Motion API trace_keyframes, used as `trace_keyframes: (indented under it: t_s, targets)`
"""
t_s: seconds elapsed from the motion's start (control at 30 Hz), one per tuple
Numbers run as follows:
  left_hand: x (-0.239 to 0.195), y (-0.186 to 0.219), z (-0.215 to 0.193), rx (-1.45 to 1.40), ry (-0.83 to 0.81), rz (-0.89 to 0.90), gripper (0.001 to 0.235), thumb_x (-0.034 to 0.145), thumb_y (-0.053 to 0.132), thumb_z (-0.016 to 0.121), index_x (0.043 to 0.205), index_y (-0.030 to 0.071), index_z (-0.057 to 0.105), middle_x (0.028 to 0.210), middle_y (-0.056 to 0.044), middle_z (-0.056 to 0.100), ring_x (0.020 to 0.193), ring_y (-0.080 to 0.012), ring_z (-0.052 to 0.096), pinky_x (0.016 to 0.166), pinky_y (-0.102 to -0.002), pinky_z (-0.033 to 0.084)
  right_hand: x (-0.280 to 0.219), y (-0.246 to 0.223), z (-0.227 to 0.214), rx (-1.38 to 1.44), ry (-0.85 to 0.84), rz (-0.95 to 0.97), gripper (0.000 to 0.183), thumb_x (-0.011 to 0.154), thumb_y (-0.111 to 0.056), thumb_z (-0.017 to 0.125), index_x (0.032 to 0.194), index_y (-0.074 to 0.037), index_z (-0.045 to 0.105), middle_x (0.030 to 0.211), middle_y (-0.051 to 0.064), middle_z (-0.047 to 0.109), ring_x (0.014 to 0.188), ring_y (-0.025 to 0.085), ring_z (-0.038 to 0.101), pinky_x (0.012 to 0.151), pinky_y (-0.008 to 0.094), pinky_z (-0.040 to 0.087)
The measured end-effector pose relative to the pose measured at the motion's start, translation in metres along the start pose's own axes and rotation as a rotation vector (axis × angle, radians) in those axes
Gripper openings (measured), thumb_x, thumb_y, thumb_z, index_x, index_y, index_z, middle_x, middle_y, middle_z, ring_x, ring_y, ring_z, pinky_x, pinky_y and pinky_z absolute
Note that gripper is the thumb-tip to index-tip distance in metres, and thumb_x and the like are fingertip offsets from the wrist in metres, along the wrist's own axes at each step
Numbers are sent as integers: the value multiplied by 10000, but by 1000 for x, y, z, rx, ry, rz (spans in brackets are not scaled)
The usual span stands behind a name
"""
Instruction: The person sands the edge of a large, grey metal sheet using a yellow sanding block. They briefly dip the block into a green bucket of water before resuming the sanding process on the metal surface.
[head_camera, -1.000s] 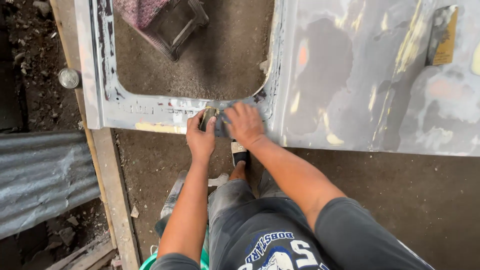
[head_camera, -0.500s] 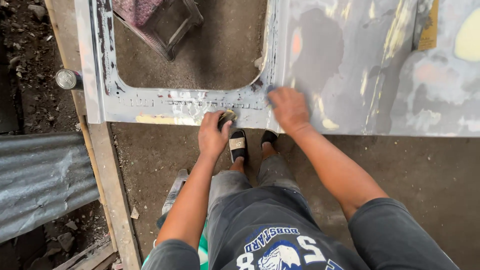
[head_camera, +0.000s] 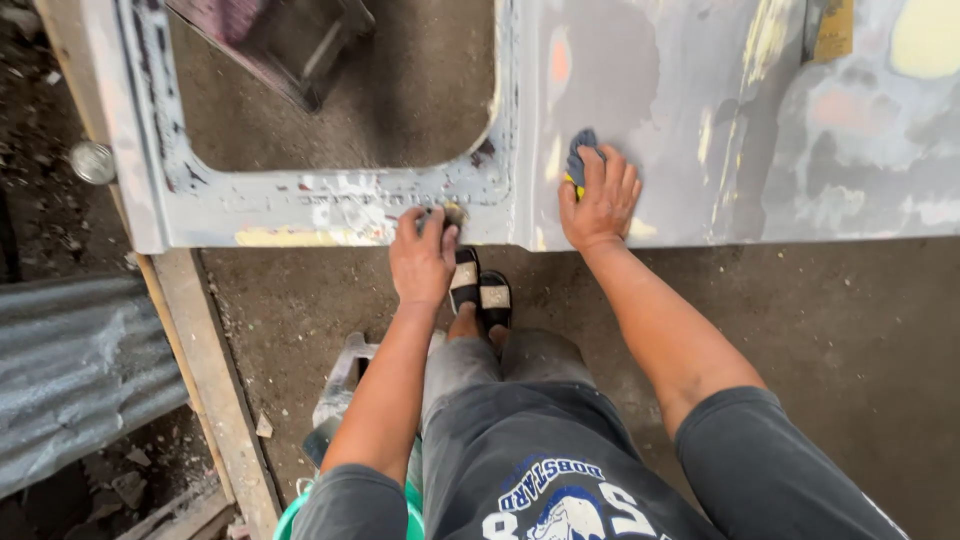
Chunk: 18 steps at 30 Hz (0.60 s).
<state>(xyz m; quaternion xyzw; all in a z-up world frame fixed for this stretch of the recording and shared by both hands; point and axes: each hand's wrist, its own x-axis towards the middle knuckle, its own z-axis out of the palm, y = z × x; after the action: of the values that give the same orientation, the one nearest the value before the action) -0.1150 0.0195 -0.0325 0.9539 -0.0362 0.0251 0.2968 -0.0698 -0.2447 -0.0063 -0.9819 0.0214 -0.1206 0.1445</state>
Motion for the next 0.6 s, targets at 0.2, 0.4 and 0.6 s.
trace_keyframes:
  t_s: [0.2,0.4,0.6]
  targets:
    - [-16,58,20,146,-34,-48,506,978,343,661,1342,-2,592,1321,-197,550,1000,-341,590,800,-458,499,2,-34,8,-34,-74,-181,475,865,-319,711,1300,-166,592,1333,124,540,1152,352,502,982,516,353]
    - [-28,63,24,208,-39,38,569,929,288,661,1431,52,536,1403,-98,546,1046,-323,592,834,-439,496,1,-40,-2,193,-100,-355,382,951,-318,693,1299,-165,648,1313,74,576,1149,307,520,957,467,372]
    - [-24,81,30,215,-75,90,586,931,195,662,1505,216,542,1521,-47,496,1008,-266,564,834,-409,488,9,-22,-3,144,-166,-314,408,950,-231,685,1346,-163,615,1363,85,559,1188,329,508,988,483,370]
